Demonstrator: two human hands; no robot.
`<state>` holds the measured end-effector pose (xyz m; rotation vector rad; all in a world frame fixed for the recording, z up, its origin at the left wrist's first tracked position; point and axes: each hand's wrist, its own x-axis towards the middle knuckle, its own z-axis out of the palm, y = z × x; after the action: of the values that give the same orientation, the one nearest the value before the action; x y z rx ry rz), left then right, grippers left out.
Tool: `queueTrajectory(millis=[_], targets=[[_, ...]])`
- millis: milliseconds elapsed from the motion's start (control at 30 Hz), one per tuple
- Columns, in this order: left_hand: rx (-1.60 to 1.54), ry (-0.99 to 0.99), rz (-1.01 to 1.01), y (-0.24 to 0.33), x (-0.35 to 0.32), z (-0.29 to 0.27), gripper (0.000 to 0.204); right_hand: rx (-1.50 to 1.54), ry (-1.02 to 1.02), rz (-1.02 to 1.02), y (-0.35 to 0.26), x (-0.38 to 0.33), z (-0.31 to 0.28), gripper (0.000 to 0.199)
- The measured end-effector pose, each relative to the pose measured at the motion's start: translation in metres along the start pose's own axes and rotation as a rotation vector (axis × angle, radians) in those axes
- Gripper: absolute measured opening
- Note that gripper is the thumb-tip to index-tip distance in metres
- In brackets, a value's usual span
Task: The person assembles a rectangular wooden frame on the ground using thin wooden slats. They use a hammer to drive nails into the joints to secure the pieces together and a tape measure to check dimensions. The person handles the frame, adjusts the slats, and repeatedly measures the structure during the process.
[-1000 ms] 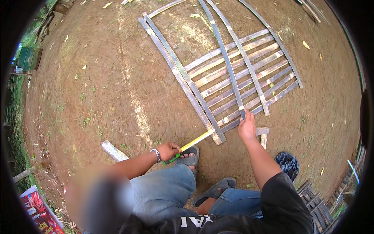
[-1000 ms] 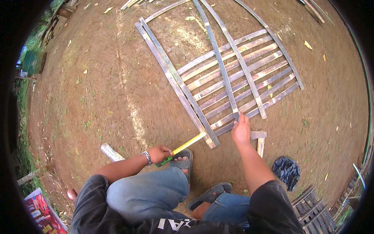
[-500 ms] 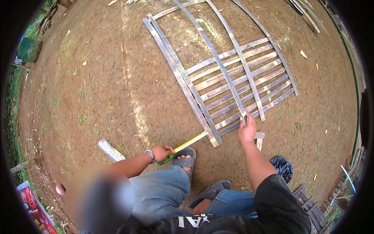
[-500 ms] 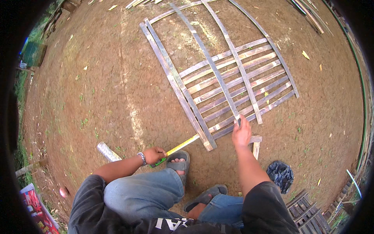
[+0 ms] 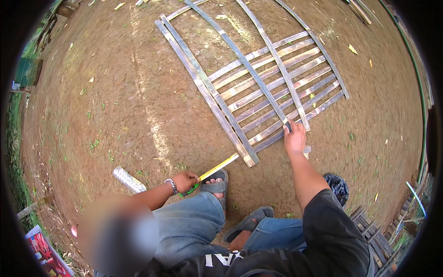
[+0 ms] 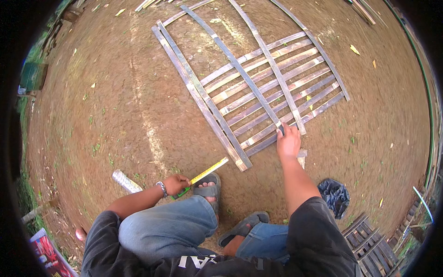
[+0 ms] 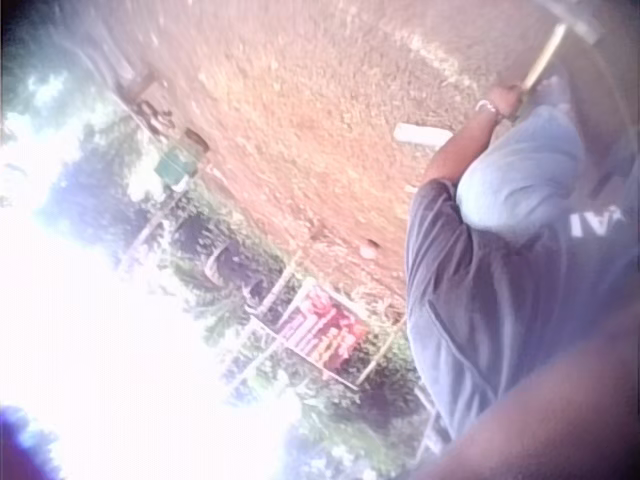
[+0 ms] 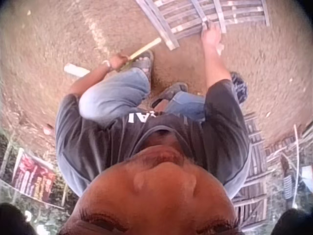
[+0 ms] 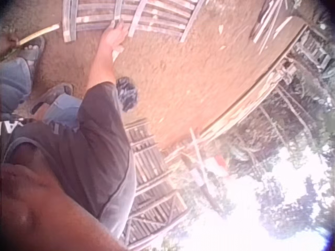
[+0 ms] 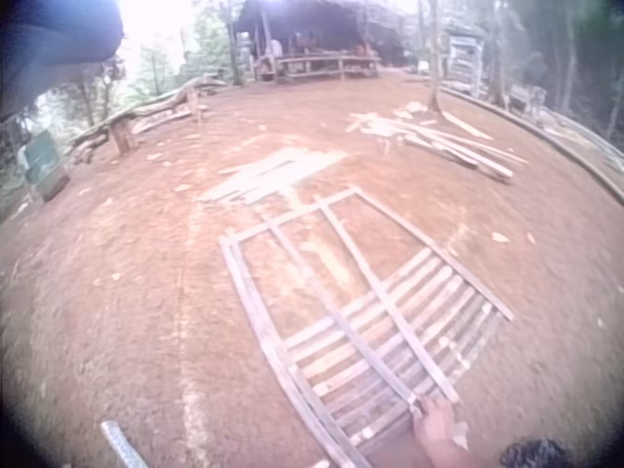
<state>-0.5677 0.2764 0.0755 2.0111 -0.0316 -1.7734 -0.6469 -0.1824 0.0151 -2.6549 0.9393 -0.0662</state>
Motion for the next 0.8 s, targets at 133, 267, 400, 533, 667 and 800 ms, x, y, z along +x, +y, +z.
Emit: queueTrajectory(millis=[133, 267, 400, 533, 667, 800], targets=[[-0.044, -0.028, -0.017, 0.012, 0.001, 0.0, 0.025, 0.012, 0.049, -0.025, 0.007, -0.005, 0.003, 0.044], [0.001, -0.018, 0.037, 0.017, 0.006, -0.001, 0.024, -0.02, 0.037, -0.076, 0.014, -0.016, -0.002, 0.047], [0.021, 0.003, 0.037, 0.017, 0.009, -0.001, 0.024, -0.129, -0.054, -0.132, 0.014, -0.02, -0.007, 0.046], [0.093, 0.018, 0.072, 0.008, 0.013, 0.0, 0.024, -0.156, -0.106, -0.091, 0.001, -0.017, -0.018, 0.043], [0.108, 0.001, 0.053, 0.016, 0.011, 0.0, 0.024, -0.227, -0.187, -0.08, -0.013, -0.007, -0.029, 0.048], [0.085, -0.004, 0.074, 0.012, 0.014, -0.001, 0.024, -0.275, -0.284, -0.197, -0.036, 0.004, -0.022, 0.056]])
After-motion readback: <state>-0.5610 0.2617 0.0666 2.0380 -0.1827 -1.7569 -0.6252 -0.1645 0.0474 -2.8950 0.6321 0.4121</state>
